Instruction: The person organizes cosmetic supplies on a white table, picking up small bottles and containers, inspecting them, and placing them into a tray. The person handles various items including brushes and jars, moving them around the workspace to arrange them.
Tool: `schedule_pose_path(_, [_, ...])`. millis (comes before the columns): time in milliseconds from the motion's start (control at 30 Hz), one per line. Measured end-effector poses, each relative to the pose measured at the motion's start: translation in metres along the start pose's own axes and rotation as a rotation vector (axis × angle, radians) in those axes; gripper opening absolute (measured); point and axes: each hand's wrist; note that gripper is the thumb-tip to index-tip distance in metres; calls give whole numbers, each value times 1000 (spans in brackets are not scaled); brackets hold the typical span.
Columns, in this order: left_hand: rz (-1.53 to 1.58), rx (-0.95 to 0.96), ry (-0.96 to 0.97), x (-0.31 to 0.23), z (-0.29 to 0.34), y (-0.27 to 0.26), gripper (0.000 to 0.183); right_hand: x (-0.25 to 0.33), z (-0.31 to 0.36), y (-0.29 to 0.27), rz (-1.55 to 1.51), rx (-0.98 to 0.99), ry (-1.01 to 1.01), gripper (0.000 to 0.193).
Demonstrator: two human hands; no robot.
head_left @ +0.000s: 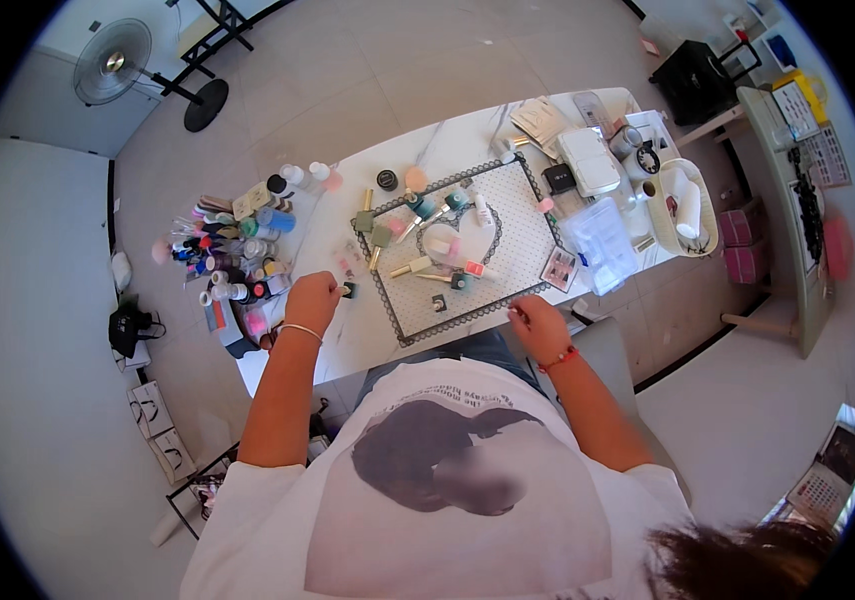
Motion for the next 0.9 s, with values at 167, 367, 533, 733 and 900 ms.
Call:
schedule_pose_path(167, [-28, 23, -34, 1, -2, 0, 18, 62, -48, 25, 166, 152, -496, 33])
schedule_pose_path(367, [-19, 53, -54, 4, -7, 0, 22, 75, -75, 68, 446, 424, -532, 17])
schedule_pose_path(533, [-79, 97, -78, 1, -8, -2, 21, 85, -70, 62, 500, 422, -501, 14])
schedule_pose_path(733, [-112, 116, -78, -5, -8, -8, 22, 69, -68, 9, 516, 141, -351, 12])
schedule_pose_path(900, [-94, 99, -60, 0, -7, -4, 23, 49, -76, -34, 596, 3, -151, 14])
Point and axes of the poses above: each hand's wrist, its own z-axis away from the middle knuckle, its own y-axis out of the palm, x = y × z, and after that the axes turned 4 degrees about -y, right-handed
